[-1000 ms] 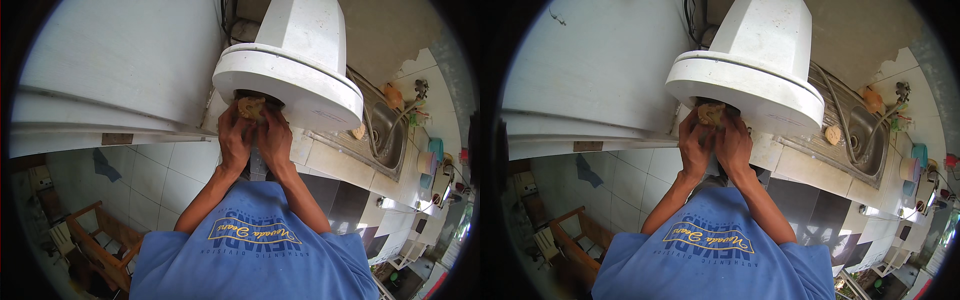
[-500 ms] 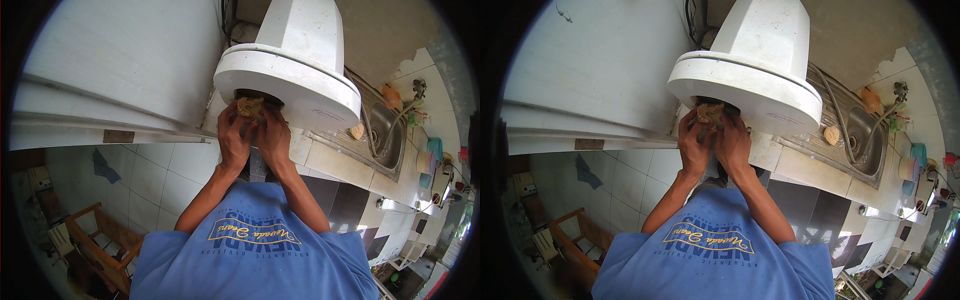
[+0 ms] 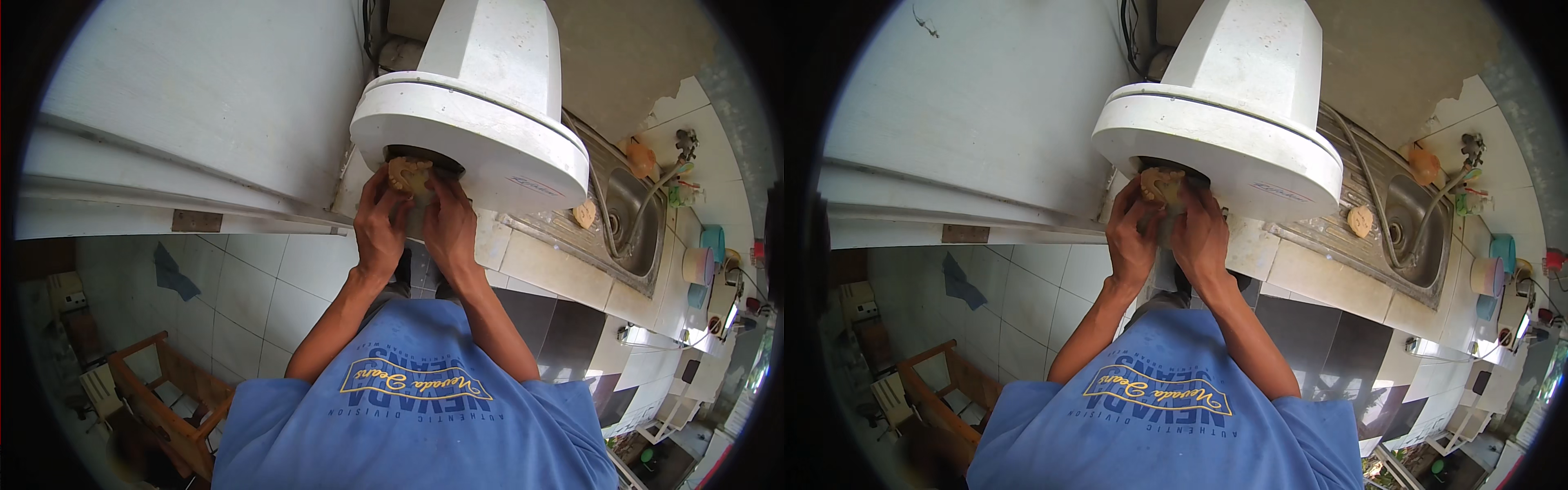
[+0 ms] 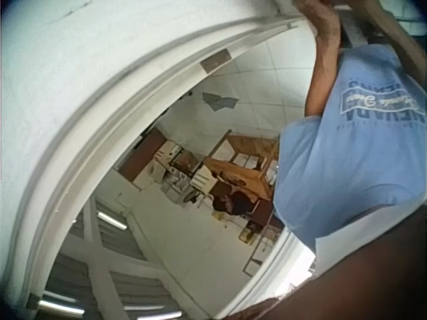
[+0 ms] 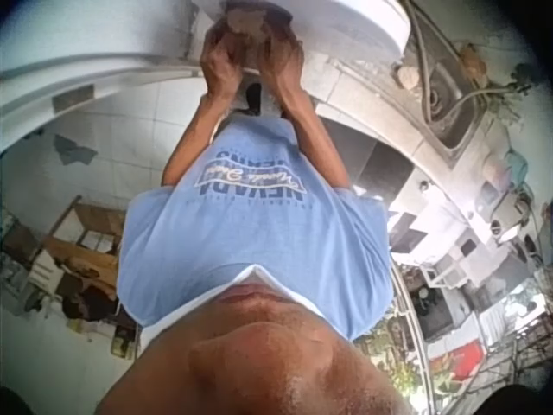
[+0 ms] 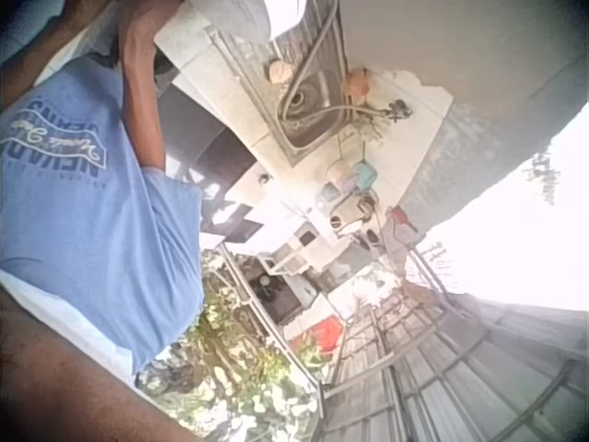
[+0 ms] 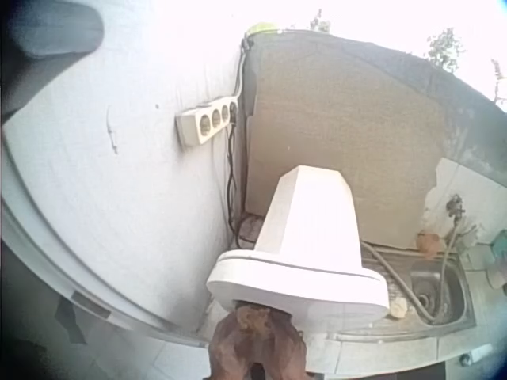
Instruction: Trimming and cleaning plaster dental models using a model trimmer and a sink.
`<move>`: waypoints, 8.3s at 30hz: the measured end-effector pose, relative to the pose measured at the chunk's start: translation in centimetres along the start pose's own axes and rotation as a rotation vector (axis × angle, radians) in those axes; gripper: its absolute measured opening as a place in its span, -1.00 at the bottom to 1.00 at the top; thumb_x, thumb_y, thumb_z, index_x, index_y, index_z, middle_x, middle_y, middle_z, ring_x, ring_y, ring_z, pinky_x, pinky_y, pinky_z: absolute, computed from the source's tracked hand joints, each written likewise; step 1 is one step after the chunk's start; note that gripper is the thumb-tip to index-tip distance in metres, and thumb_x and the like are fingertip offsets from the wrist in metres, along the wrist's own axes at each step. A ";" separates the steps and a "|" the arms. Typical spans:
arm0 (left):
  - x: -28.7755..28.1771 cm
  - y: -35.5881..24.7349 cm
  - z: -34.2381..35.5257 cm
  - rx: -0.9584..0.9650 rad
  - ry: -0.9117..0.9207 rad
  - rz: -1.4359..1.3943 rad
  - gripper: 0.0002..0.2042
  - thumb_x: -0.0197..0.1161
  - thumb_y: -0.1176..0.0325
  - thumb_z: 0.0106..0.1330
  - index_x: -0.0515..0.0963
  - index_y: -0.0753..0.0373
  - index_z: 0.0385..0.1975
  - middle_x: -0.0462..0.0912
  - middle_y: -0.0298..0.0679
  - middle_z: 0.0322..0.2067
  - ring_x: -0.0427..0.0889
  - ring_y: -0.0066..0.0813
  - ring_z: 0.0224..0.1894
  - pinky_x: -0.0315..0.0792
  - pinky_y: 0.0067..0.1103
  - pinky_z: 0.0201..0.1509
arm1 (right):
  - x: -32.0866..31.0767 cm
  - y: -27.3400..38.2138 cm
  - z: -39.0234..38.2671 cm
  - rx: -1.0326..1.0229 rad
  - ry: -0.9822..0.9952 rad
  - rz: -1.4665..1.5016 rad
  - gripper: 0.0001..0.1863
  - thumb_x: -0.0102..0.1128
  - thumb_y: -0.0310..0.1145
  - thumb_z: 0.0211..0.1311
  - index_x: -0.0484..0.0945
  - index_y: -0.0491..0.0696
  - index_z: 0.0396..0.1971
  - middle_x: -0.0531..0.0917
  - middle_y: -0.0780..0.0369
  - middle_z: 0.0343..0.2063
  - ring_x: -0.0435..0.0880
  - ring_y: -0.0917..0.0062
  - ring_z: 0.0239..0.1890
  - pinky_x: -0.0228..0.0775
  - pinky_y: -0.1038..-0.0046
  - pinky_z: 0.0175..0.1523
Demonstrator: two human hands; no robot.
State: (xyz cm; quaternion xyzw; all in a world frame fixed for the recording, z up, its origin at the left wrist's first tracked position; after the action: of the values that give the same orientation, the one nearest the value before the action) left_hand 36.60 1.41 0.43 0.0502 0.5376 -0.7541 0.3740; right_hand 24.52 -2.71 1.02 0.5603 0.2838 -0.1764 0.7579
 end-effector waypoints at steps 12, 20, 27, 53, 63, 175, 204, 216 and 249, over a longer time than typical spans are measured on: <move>0.0 0.5 0.2 0.040 0.036 -0.001 -0.84 0.28 0.62 0.11 0.56 0.34 -0.30 0.44 0.07 0.14 0.54 0.06 0.08 0.55 -0.32 -0.02 | -0.2 -0.2 -0.4 0.024 -0.015 0.014 -0.53 -0.08 -0.63 0.04 0.49 -0.20 0.03 0.57 0.05 -0.13 0.61 0.16 -0.24 0.47 0.28 -0.13; -1.3 -0.2 -0.8 0.158 0.031 0.013 -0.88 0.26 0.63 0.10 0.57 0.35 -0.35 0.46 -0.02 0.15 0.56 -0.03 0.08 0.58 -0.40 0.00 | -0.5 -0.3 -1.2 0.351 0.108 0.621 -0.62 0.08 -0.37 0.29 0.48 -0.25 0.05 0.63 0.11 -0.13 0.64 0.41 -0.16 0.48 0.38 -0.08; -3.8 0.5 -0.4 0.780 0.223 0.212 -0.80 0.26 0.62 0.05 0.63 0.37 -0.29 0.45 -0.23 0.20 0.52 -0.13 0.16 0.61 -0.48 0.04 | -0.3 0.2 -1.2 0.776 0.211 1.434 -0.56 0.11 -0.18 0.36 0.47 -0.20 0.07 0.63 0.19 -0.12 0.60 0.51 -0.10 0.40 0.47 0.05; -3.3 -1.6 -0.5 -0.158 -0.065 -0.505 -0.67 0.29 0.59 0.17 0.51 0.34 -0.04 0.58 -0.18 -0.16 0.61 -0.40 -0.11 0.53 -0.52 0.01 | -0.9 2.1 -1.2 0.363 0.091 1.049 -0.62 0.11 -0.40 0.35 0.40 -0.14 0.13 0.58 0.24 -0.01 0.54 0.56 0.03 0.44 0.47 0.10; -2.3 -4.2 -1.3 0.395 -0.103 0.160 -0.62 0.40 0.65 -0.12 0.67 0.17 -0.22 0.53 -0.29 -0.23 0.50 -0.27 -0.19 0.47 -0.43 -0.13 | -0.7 1.7 -2.7 0.628 0.150 1.453 -0.50 0.09 -0.20 0.39 0.31 -0.14 0.22 0.56 0.21 -0.03 0.57 0.55 -0.05 0.44 0.49 0.03; 7.9 -9.8 -7.2 -0.711 0.309 -0.576 -0.73 0.09 0.39 0.41 0.49 0.37 0.01 0.66 -0.13 -0.12 0.61 -0.55 -0.16 0.46 -0.62 -0.04 | -21.2 -31.7 -1.6 0.415 -0.158 -0.247 -0.37 0.46 -0.14 -0.04 0.37 -0.21 -0.08 0.62 -0.09 -0.24 0.61 0.02 -0.13 0.43 0.21 -0.02; -2.0 -2.4 -3.0 -0.779 0.297 -1.382 -0.47 -0.23 0.03 0.52 0.20 0.35 0.26 0.38 -0.08 0.18 0.41 -0.28 0.21 0.31 -0.34 0.30 | -5.1 0.6 -6.1 0.108 0.089 0.476 -0.38 0.44 -0.33 0.03 0.44 -0.17 0.11 0.54 0.13 0.02 0.61 0.52 -0.21 0.49 0.51 -0.16; -2.7 0.7 0.5 -0.387 0.204 -0.353 -0.67 0.12 0.46 0.36 0.44 0.32 0.10 0.51 -0.04 0.02 0.59 -0.33 -0.10 0.55 -0.48 -0.12 | -0.4 1.4 -3.6 0.326 -0.046 0.780 -0.46 0.30 -0.44 0.18 0.35 -0.21 0.14 0.59 0.13 -0.10 0.67 0.54 -0.21 0.55 0.53 -0.10; -0.4 0.0 0.7 0.186 0.137 0.118 -0.67 0.41 0.57 -0.02 0.64 0.29 -0.17 0.67 -0.14 -0.10 0.47 0.03 0.15 0.48 -0.28 0.12 | -0.3 -0.6 -1.3 0.382 -0.079 0.423 -0.56 0.34 -0.41 0.13 0.53 -0.23 0.01 0.62 0.09 -0.16 0.72 0.43 -0.25 0.55 0.49 -0.19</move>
State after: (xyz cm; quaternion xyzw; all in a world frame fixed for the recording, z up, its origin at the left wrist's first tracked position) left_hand 37.11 1.00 0.97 0.1677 0.4859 -0.7721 0.3738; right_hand 23.65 -1.70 0.50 0.7325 0.0923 -0.0865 0.6689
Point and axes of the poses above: each hand's wrist, its own z-axis towards the middle knuckle, its own x-axis out of the palm, y = z × x, the point moved 3 cm from there along z, towards the middle knuckle
